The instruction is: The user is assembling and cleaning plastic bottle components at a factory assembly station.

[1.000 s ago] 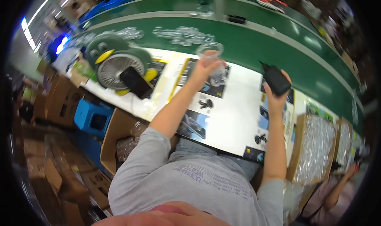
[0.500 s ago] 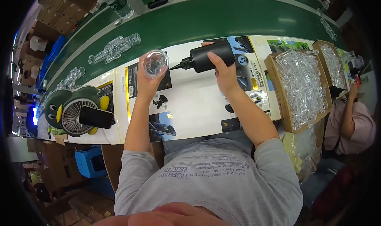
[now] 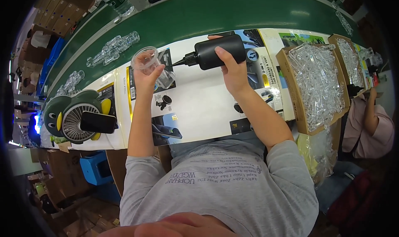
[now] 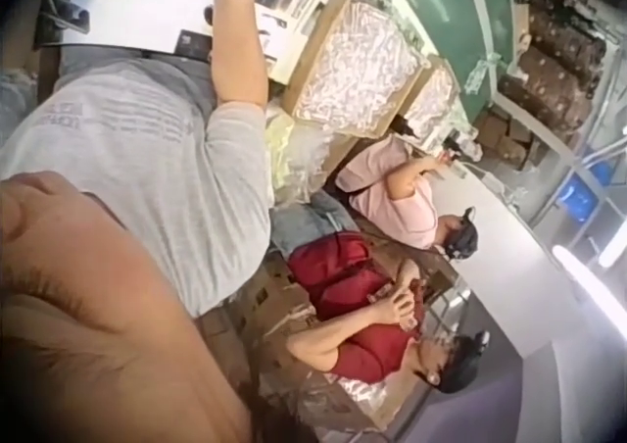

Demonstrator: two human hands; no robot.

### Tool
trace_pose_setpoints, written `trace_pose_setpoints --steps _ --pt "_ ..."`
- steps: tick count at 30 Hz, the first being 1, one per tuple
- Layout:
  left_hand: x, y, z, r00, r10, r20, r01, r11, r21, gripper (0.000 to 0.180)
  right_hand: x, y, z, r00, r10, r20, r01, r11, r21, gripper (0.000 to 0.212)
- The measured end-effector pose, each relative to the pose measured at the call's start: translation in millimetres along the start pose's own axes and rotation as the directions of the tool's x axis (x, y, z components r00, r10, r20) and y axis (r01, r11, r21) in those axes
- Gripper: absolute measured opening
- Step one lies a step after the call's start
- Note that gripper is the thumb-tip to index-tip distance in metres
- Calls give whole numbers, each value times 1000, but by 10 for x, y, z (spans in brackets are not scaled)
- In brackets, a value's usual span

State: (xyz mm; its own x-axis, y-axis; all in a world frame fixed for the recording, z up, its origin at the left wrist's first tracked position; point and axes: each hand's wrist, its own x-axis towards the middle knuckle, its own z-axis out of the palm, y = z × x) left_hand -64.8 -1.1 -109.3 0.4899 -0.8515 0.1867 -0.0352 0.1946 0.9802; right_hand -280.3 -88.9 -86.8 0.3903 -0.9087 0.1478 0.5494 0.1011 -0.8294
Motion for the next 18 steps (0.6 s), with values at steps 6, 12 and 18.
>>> trace_pose_setpoints --steps 6,12,18 --pt "-69 -57 113 971 238 -20 -226 943 245 60 -10 15 6 999 -36 5 36 999 -32 36" --pt "-85 66 190 930 367 19 -337 830 444 46 -10 54 -9 999 -26 20 27 998 -52 35" --pt "-67 55 179 912 401 90 -394 792 466 43 -23 26 -27 998 -31 54 35 995 -89 35"
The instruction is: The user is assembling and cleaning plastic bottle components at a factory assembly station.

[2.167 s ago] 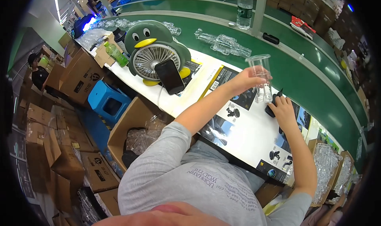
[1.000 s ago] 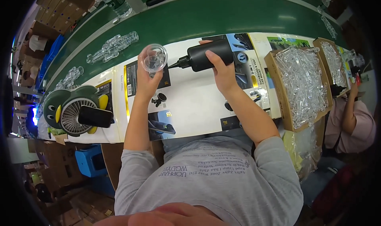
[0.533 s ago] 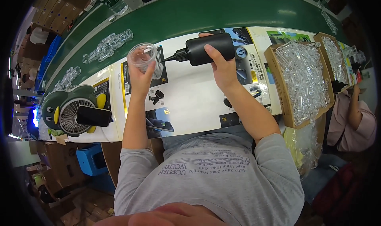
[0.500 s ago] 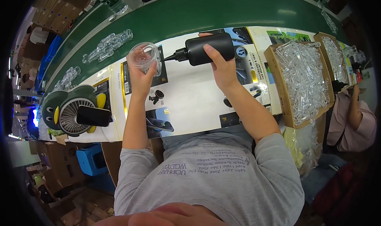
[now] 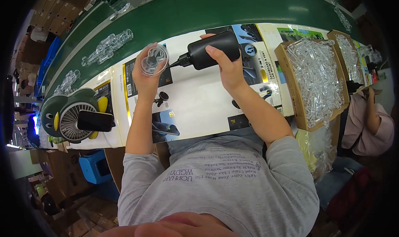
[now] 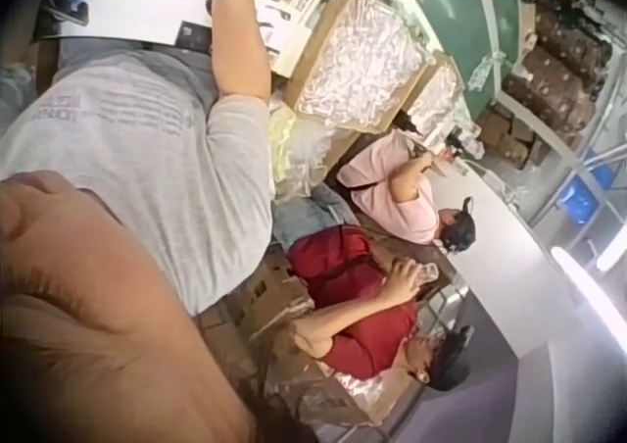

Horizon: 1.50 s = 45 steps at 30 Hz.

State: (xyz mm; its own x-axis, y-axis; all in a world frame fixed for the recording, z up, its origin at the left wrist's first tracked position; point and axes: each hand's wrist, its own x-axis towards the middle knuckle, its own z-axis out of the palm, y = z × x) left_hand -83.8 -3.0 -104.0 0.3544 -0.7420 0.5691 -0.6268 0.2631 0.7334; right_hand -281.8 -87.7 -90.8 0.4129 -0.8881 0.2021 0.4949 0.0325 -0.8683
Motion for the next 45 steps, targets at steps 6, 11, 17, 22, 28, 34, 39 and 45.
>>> trace_pose_setpoints --steps 6,11,17,22,28,34,39,45 --pt "6 -1 27 997 59 -57 -60 998 -16 42 11 5 24 1000 17 -12 -17 1000 7 35" --pt "7 -5 19 996 76 -53 -75 997 25 41 15 -1 24 1000 21 -14 -21 1000 7 34" --pt "2 -1 25 996 68 -55 -67 998 19 41 12 -5 19 999 23 -28 -23 1000 9 34" --pt "5 -6 12 994 91 -56 -90 996 29 40 22 -3 6 1000 1 -24 -1 1000 3 34" --pt "4 -1 11 995 79 -57 -76 996 53 40 23 -18 5 999 -22 -34 22 1000 -11 34" --pt "6 -7 -3 993 102 -66 -94 988 119 41 21 -9 -19 999 -42 -27 41 998 -55 35" --pt "34 71 -1 991 114 -70 -103 984 145 40 28 6 -59 997 -73 -34 70 993 -92 35" --pt "44 59 -61 988 153 -24 -144 963 227 39 33 12 -84 998 -47 -46 40 988 -151 35"
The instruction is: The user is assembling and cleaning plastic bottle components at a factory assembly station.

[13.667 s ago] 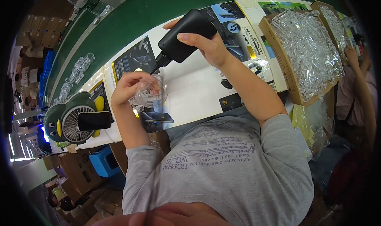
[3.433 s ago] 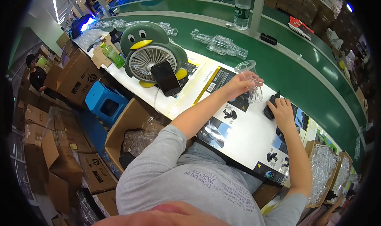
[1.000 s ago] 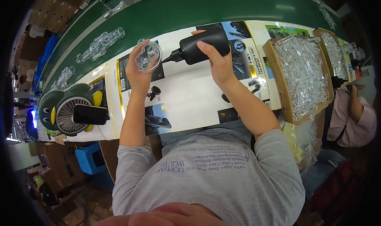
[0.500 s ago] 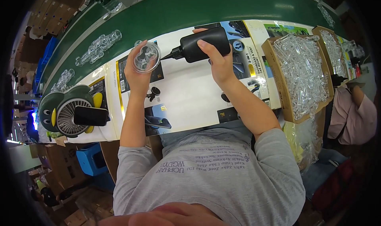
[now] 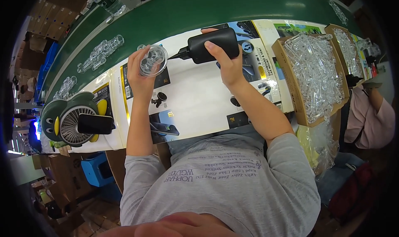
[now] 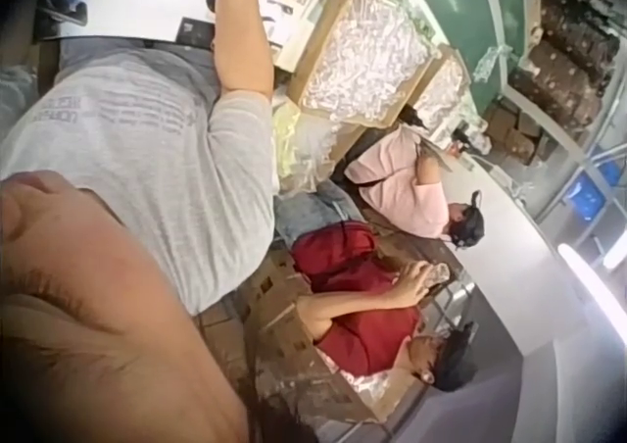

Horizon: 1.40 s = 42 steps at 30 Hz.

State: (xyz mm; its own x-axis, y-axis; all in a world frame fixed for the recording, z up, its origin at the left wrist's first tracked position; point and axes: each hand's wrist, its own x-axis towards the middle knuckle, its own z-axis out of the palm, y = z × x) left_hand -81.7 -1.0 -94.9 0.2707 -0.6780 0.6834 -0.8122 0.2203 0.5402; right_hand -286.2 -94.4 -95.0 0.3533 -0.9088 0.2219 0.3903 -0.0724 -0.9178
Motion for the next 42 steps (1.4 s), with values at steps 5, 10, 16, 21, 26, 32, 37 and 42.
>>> trace_pose_setpoints --steps 5,10,16,21,26,32,37,42 --pt "-41 -50 8 992 -123 -5 119 967 -227 40 1 -24 22 999 -34 -13 35 998 61 32" --pt "-2 -72 -53 997 -73 36 79 975 -207 42 14 -18 24 999 -18 -28 20 997 72 32" --pt "53 -46 -148 995 -80 60 89 983 -159 40 29 -29 49 998 -31 -57 36 995 91 31" --pt "72 -107 -181 990 -74 120 99 970 -221 44 39 -43 59 997 -23 -75 32 991 126 29" --pt "27 -199 -169 972 -178 156 223 910 -350 41 62 -18 39 997 47 -54 -37 984 176 29" --pt "22 -215 -175 957 -221 190 284 856 -432 38 83 34 4 990 125 -59 -111 973 202 31" --pt "-18 -313 -199 930 -241 277 352 800 -487 37 95 11 16 990 135 -44 -121 964 238 32" --pt "9 -241 -236 914 -213 345 383 729 -567 35 103 -25 8 990 136 -37 -123 962 243 32"
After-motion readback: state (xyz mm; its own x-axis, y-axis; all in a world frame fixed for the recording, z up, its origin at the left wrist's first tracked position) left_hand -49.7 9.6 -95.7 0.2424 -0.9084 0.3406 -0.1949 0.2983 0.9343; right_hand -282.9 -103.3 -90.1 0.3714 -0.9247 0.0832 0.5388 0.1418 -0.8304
